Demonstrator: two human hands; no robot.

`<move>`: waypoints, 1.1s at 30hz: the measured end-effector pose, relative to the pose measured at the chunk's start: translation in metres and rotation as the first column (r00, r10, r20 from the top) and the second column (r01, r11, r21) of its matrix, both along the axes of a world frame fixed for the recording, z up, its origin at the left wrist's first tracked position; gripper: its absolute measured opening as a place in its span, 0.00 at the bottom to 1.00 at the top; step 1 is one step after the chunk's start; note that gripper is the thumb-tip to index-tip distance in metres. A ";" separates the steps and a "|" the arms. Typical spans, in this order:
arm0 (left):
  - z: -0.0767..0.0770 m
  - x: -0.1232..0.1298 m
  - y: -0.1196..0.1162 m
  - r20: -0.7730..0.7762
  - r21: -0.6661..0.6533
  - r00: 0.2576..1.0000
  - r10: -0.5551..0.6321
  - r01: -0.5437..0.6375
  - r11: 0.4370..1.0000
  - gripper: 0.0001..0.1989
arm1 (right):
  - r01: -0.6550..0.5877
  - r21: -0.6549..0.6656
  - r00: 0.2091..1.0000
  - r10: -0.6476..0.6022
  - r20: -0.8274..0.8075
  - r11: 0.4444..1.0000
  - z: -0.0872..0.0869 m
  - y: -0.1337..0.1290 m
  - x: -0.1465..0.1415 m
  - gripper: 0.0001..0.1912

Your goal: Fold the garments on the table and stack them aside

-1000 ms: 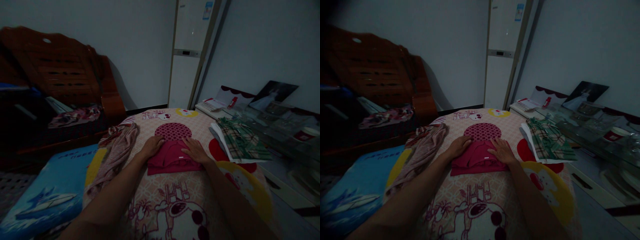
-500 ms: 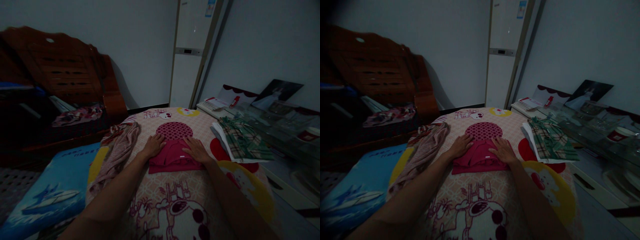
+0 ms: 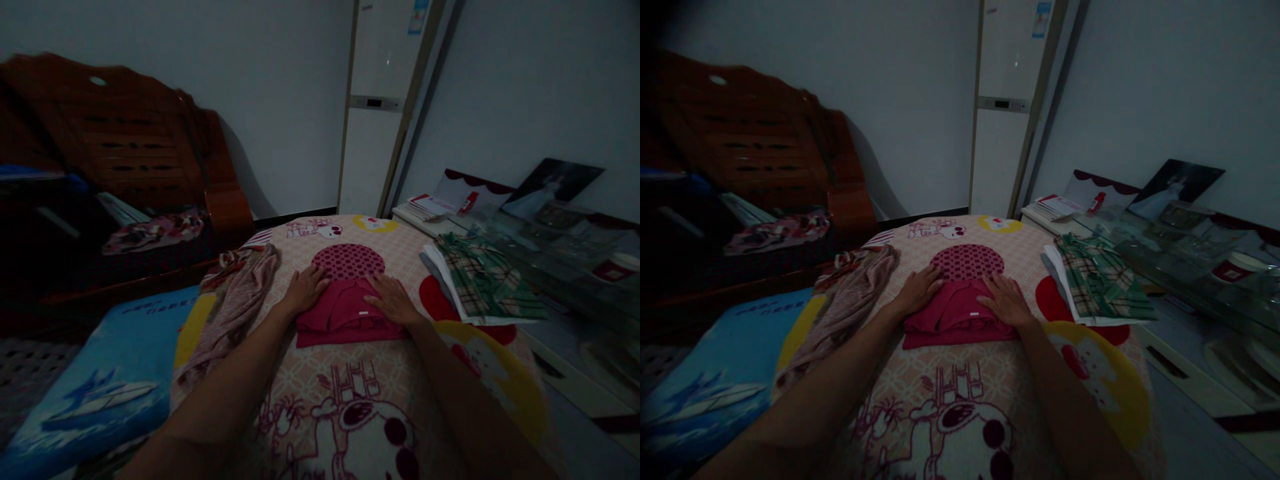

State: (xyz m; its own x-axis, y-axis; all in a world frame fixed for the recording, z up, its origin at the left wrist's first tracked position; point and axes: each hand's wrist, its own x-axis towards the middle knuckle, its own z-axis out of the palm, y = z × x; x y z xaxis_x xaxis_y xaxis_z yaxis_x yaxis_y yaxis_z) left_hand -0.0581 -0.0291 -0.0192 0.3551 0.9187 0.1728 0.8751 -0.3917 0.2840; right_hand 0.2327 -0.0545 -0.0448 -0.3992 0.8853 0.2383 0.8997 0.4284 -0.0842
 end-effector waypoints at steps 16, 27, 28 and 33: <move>0.016 -0.025 0.015 -0.008 -0.078 0.996 0.086 -0.087 0.993 0.16 | 0.459 0.161 0.852 -0.382 -0.358 0.873 -0.025 0.016 0.031 0.23; 0.018 -0.033 0.018 0.091 -0.182 0.996 -0.013 0.030 0.983 0.14 | 0.417 0.111 0.867 -0.358 -0.347 0.902 -0.025 0.018 0.038 0.14; 0.017 -0.033 0.018 0.107 -0.186 0.994 -0.013 0.033 0.982 0.15 | 0.406 0.112 0.863 -0.340 -0.375 0.907 -0.025 0.018 0.038 0.13; 0.016 -0.034 0.019 0.240 -0.195 0.970 -0.029 0.078 0.978 0.17 | 0.374 0.097 0.802 -0.270 -0.532 0.922 -0.022 0.019 0.040 0.10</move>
State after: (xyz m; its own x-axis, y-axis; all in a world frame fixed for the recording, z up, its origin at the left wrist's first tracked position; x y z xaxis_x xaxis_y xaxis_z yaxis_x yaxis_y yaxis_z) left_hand -0.0919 -0.0098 -0.0031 0.3766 0.9237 0.0701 0.7536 -0.3495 0.5567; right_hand 0.2727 -0.0353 -0.0671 0.1217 0.8583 0.4986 0.8431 0.1757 -0.5082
